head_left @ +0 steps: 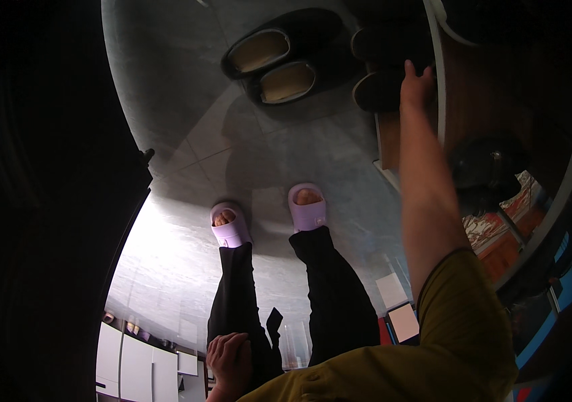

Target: The person enters the house, walks through the living room and dining area, and retrieves a plastic bag from a chair. They then walk back toward the entrance while holding the bag.

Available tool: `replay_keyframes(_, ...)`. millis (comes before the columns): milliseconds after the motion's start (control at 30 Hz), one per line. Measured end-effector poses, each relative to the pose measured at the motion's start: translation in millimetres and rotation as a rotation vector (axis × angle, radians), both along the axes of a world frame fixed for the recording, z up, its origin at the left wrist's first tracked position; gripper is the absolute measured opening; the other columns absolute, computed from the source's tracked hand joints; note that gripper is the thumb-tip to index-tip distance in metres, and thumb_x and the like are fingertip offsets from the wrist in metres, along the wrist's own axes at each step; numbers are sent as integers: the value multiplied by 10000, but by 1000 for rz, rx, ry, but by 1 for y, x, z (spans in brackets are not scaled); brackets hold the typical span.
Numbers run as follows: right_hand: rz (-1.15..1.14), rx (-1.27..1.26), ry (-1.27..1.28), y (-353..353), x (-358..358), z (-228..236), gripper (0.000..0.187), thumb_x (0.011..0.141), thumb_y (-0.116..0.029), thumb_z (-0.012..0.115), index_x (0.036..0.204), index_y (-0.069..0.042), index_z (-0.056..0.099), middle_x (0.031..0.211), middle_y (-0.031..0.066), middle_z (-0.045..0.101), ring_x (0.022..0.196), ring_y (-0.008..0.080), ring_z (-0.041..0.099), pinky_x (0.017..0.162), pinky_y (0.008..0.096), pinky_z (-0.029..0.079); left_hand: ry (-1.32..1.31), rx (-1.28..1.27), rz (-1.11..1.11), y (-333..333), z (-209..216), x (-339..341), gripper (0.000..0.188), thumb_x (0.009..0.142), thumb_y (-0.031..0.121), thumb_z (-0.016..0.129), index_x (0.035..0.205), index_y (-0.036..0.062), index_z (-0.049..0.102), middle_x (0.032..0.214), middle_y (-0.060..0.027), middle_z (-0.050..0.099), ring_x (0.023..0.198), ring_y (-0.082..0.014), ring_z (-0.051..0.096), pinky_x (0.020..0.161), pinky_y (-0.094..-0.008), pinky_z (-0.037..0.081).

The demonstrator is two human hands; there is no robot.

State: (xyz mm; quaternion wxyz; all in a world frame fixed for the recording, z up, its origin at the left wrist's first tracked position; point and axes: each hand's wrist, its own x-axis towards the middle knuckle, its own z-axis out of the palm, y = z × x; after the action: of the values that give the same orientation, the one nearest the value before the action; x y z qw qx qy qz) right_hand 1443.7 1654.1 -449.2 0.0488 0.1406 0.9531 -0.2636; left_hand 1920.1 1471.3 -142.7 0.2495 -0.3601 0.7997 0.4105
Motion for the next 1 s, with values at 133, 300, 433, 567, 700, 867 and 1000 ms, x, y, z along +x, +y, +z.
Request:
replay_keyframes(133, -104, -69, -41, 5, 41, 12, 647, 825, -363, 561, 1299, 10, 328, 1320, 197, 370, 1214, 313, 371, 1003, 383, 307, -1, 4, -28, 4, 0, 0, 157, 708, 49, 635, 857, 86, 600, 817, -55, 607, 749, -228, 579, 710, -335, 443)
replay_keyframes(300, -39, -115, -61, 42, 142, 17, 475, 841, -251, 574, 1221, -7, 430, 1174, 138, 513, 1065, 227, 489, 925, 322, 368, 3, 21, -75, 9, -2, 7, 150, 717, 65, 635, 860, 92, 597, 816, -50, 607, 747, -224, 575, 705, -336, 437)
replay_keyframes(433, -176, -422, -305, 27, 226, 30, 387, 843, -201, 581, 1171, -26, 472, 1087, 84, 556, 966, 163, 523, 868, 282, 397, 7, 30, -131, 12, -1, 11, 160, 721, 59, 628, 872, 100, 592, 824, -41, 604, 752, -219, 571, 705, -332, 433)
replay_keyframes(567, -264, -699, -494, 3, 290, 36, 369, 852, -174, 566, 1183, -43, 468, 1118, 61, 539, 997, 155, 512, 881, 282, 394, 40, 34, -253, 12, -1, 7, 157, 732, 65, 591, 885, 102, 582, 845, -41, 590, 770, -219, 557, 721, -332, 429)
replay_keyframes(700, -591, -1051, -565, -16, 335, 52, 370, 862, -166, 552, 1205, -76, 449, 1151, 53, 521, 1034, 170, 505, 882, 307, 412, 62, -21, -436, 16, -2, 12, 160, 742, 75, 541, 899, 90, 570, 857, -49, 580, 802, -228, 545, 757, -342, 420)
replay_keyframes(867, -706, -1240, -538, -11, 386, 74, 373, 859, -164, 560, 1202, -130, 418, 1157, 51, 507, 1035, 201, 516, 835, 359, 460, 61, 20, -471, 26, 15, 44, 179, 739, 99, 523, 912, 105, 564, 870, -37, 571, 835, -233, 530, 774, -350, 408)
replay_keyframes(1000, -1164, -1334, -605, -38, 354, 134, 385, 856, -179, 567, 1199, -135, 397, 1144, 64, 509, 1015, 227, 527, 829, 384, 474, 105, -30, -455, 31, 8, 56, 228, 711, 104, 543, 938, 116, 553, 875, -28, 552, 829, -224, 521, 760, -349, 407)
